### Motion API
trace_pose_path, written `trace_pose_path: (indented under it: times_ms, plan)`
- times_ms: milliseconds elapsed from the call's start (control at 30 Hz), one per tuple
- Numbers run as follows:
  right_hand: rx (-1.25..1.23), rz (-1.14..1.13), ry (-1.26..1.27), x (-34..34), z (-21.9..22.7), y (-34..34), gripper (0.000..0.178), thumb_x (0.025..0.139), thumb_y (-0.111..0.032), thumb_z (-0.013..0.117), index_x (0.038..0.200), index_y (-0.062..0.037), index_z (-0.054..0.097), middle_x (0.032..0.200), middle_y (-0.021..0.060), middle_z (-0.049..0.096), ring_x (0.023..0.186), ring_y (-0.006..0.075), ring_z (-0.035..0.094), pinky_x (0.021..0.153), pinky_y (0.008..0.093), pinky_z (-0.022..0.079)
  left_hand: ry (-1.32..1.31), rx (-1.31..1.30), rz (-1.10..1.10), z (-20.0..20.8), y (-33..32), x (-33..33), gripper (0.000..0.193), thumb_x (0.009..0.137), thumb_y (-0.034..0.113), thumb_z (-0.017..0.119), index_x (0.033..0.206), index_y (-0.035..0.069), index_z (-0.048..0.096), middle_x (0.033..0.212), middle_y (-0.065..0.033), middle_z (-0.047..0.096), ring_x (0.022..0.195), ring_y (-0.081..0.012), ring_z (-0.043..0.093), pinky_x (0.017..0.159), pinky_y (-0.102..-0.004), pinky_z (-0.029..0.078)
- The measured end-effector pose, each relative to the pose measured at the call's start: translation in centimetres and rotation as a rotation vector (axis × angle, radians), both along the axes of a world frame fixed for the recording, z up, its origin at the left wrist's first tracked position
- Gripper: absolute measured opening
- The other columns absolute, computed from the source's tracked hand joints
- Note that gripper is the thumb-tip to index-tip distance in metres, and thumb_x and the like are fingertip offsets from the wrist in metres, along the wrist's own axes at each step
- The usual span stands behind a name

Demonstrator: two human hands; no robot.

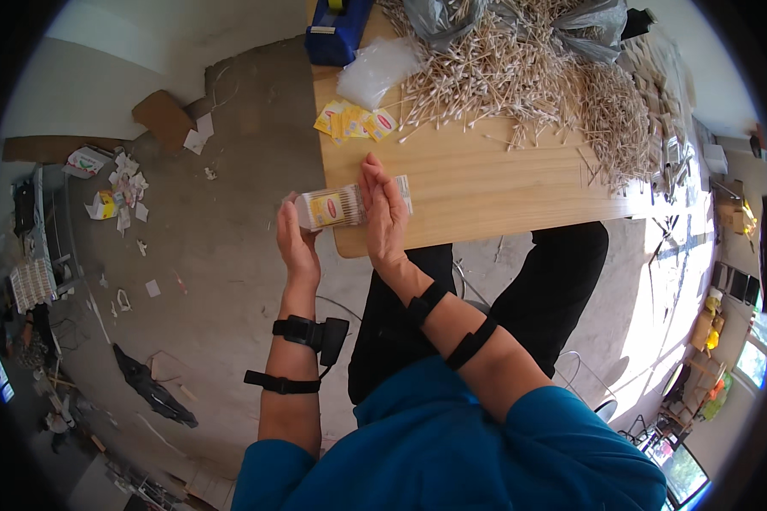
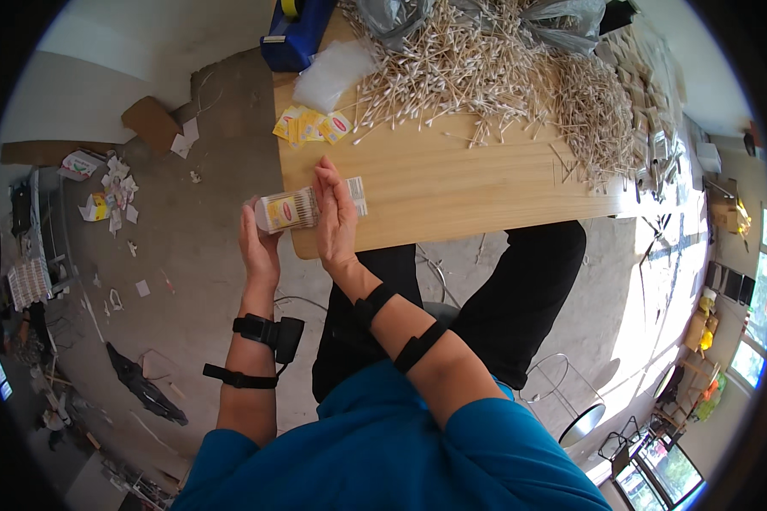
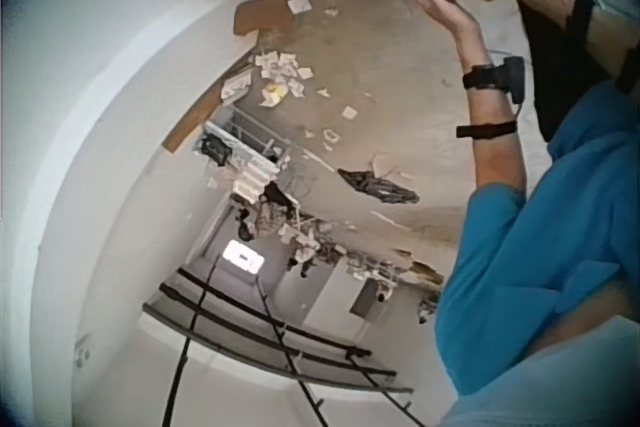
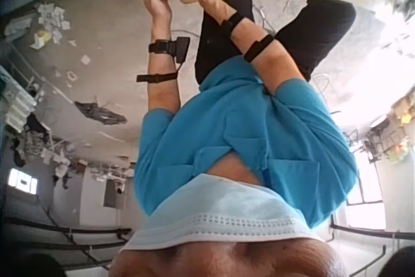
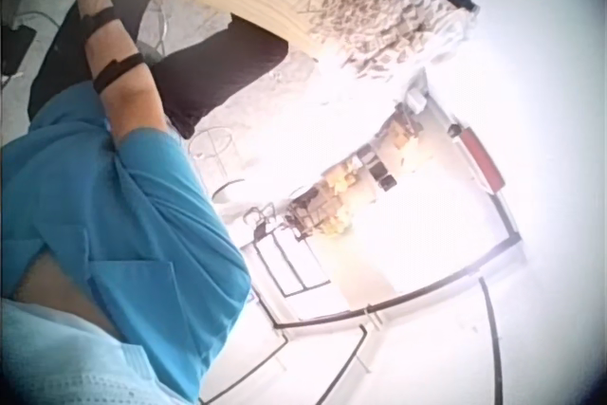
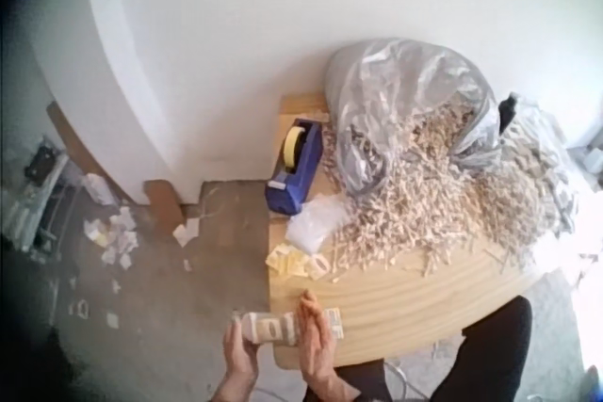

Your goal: Packing loose cotton swabs into small plastic containers.

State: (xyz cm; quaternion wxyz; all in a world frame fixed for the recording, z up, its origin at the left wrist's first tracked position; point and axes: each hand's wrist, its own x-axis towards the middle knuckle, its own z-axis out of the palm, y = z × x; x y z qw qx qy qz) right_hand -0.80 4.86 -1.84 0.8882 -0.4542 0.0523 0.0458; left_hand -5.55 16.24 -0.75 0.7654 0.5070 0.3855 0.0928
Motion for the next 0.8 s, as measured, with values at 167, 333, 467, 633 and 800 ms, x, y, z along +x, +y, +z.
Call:
trace_pose_path:
  times_ms: [167,333,467,633,800]
  plan:
    - [-0.075,0.031,0.010,-0.1,0.9,0.6,0.030,0.105,-0.008,0.037,0.130,0.0014,0.051,0.153,0.0119,0.034,0.140,0.0213,0.035,0.117,0.0348,0.029,-0.308,-0.375,-0.023,-0.9,-1.0,-0.5,0.040,0.099,0.027,0.057,0.132,0.005,0.051,0.130,-0.0073,0.054,0.125,-0.0181,0.047,0.107,-0.0328,0.037]
    - [-0.186,0.050,-0.029,-0.3,0.6,1.0,0.030,0.105,-0.006,0.038,0.130,0.0023,0.051,0.154,0.0128,0.033,0.140,0.0209,0.034,0.117,0.0332,0.028,-0.159,-0.319,0.069,-0.9,-2.6,0.2,0.051,0.092,0.020,0.069,0.135,0.002,0.049,0.132,-0.0071,0.054,0.121,-0.0183,0.051,0.106,-0.0346,0.040]
    - [-0.315,0.076,-0.089,-0.5,1.0,1.9,0.030,0.104,-0.003,0.034,0.128,0.0028,0.050,0.153,0.0177,0.033,0.142,0.0255,0.031,0.117,0.0327,0.026,-0.149,-0.289,0.072,-0.4,-3.1,0.4,0.053,0.089,0.020,0.072,0.134,0.002,0.051,0.129,-0.0065,0.056,0.117,-0.0167,0.054,0.102,-0.0333,0.044]
    - [-0.296,0.061,-0.124,-0.5,0.9,2.1,0.030,0.104,-0.002,0.033,0.128,0.0042,0.049,0.154,0.0184,0.032,0.142,0.0259,0.031,0.116,0.0339,0.027,-0.124,-0.243,0.094,0.4,-3.6,0.7,0.049,0.089,0.021,0.073,0.131,0.003,0.054,0.123,-0.0065,0.060,0.111,-0.0156,0.057,0.099,-0.0308,0.045]
    - [-0.313,0.089,-0.096,-0.8,1.3,1.3,0.030,0.103,-0.002,0.037,0.131,0.0025,0.050,0.154,0.0151,0.032,0.141,0.0221,0.032,0.116,0.0303,0.026,-0.187,-0.347,0.186,-1.0,-2.9,-0.3,0.041,0.090,0.019,0.071,0.125,0.003,0.056,0.118,-0.0057,0.061,0.107,-0.0146,0.058,0.096,-0.0310,0.047]
